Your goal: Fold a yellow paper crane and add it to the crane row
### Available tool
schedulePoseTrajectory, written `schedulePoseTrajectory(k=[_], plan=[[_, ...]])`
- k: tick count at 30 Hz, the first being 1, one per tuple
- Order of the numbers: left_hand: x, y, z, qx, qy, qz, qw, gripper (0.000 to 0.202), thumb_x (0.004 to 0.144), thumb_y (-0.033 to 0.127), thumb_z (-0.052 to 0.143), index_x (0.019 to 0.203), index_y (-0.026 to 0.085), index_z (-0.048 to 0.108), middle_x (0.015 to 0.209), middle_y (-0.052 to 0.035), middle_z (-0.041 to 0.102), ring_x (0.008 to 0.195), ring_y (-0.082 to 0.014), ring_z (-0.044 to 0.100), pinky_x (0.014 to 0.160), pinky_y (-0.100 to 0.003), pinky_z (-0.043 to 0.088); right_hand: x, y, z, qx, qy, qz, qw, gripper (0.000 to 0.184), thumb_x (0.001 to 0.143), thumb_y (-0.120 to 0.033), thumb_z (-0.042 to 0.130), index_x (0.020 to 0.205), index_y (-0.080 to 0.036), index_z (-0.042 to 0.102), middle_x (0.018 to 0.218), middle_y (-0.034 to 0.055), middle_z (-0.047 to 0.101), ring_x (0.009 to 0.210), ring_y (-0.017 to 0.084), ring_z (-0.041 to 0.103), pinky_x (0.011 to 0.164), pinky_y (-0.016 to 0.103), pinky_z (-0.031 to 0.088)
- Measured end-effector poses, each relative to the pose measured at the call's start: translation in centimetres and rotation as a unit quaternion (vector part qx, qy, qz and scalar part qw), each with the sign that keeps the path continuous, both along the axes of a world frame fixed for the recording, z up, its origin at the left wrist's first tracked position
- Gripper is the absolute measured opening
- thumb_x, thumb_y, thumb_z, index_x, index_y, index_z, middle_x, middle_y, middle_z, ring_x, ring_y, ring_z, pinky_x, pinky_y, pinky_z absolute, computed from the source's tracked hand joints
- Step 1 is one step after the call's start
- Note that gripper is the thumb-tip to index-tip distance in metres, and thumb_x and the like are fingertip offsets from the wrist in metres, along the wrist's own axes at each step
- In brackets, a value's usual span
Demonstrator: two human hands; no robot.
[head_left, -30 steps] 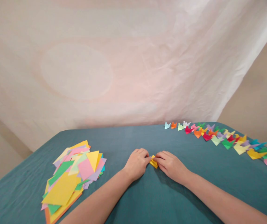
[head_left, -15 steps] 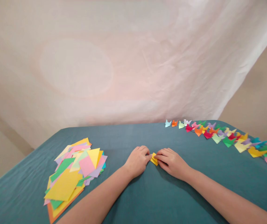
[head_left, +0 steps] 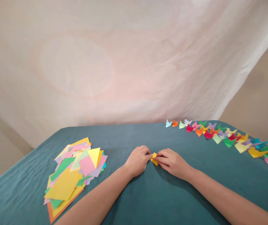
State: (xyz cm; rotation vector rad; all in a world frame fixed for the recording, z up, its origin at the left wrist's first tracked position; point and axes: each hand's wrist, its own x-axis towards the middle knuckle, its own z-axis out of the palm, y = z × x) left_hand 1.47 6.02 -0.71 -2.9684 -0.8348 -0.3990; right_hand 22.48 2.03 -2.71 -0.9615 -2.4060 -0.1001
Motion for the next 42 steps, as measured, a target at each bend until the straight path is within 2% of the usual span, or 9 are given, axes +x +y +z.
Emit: schedulePoseTrajectory(k=[5, 14, 20, 32, 38, 42], plan=[[0.06, -0.1, 0.04, 0.004, 0.002, 0.007, 1.0, 0.022, 0.087, 0.014, 0.045, 0.101, 0.02, 0.062, 0.097, -0.0064, 0.055, 0.095, -0.0184, 0.049, 0.082, -0.032, 0.041, -0.07, 0.0, 0.01, 0.001, 0.003, -0.004, 1.0, 0.02, 0.089, -0.018, 0.048, 0.097, -0.022, 0.066, 0.089, 0.0057, 0.064, 0.083, 0.016, 0.058, 0.073, 0.03, 0.045], [0.13, -0.2, 0.13, -0.001, 0.006, -0.022, 1.0, 0.024, 0.086, 0.014, 0.048, 0.106, 0.023, 0.059, 0.1, -0.0055, 0.055, 0.101, -0.0188, 0.048, 0.085, -0.032, 0.04, -0.18, -0.19, 0.1, -0.013, 0.008, -0.006, 1.0, 0.021, 0.086, -0.014, 0.049, 0.096, -0.022, 0.065, 0.089, 0.0058, 0.063, 0.082, 0.017, 0.058, 0.072, 0.031, 0.046], [0.08, -0.15, 0.08, -0.007, -0.006, -0.013, 1.0, 0.026, 0.087, 0.014, 0.048, 0.108, 0.023, 0.059, 0.102, -0.0057, 0.055, 0.102, -0.019, 0.048, 0.084, -0.031, 0.041, -0.1, -0.28, 0.25, -0.017, 0.008, -0.007, 1.0, 0.028, 0.082, -0.008, 0.048, 0.1, -0.022, 0.064, 0.092, 0.0054, 0.064, 0.084, 0.018, 0.057, 0.077, 0.034, 0.044], [-0.01, 0.13, -0.14, -0.008, -0.011, -0.027, 1.0, 0.032, 0.084, 0.01, 0.049, 0.112, 0.023, 0.058, 0.109, -0.0055, 0.056, 0.112, -0.0208, 0.043, 0.092, -0.034, 0.038, -0.12, -0.17, 0.19, -0.034, 0.023, -0.009, 0.999, 0.021, 0.087, -0.014, 0.048, 0.093, -0.022, 0.066, 0.089, 0.0054, 0.064, 0.082, 0.017, 0.057, 0.074, 0.033, 0.044], [-0.41, 0.17, 0.38, 0.016, 0.02, -0.041, 0.999, 0.036, 0.085, 0.011, 0.049, 0.119, 0.025, 0.053, 0.114, -0.0053, 0.055, 0.118, -0.0214, 0.04, 0.093, -0.035, 0.036, -0.11, -0.08, 0.09, -0.042, 0.042, -0.005, 0.998, 0.023, 0.087, -0.014, 0.048, 0.098, -0.023, 0.066, 0.088, 0.005, 0.063, 0.082, 0.017, 0.057, 0.073, 0.032, 0.046], [-0.47, -0.04, 0.65, 0.046, 0.043, -0.043, 0.997, 0.032, 0.089, 0.016, 0.045, 0.119, 0.024, 0.052, 0.116, -0.0057, 0.055, 0.121, -0.0219, 0.038, 0.096, -0.037, 0.033, -0.04, 0.12, -0.25, -0.058, 0.046, 0.002, 0.997, 0.024, 0.085, -0.012, 0.049, 0.1, -0.022, 0.065, 0.092, 0.0056, 0.062, 0.084, 0.018, 0.056, 0.075, 0.033, 0.046]])
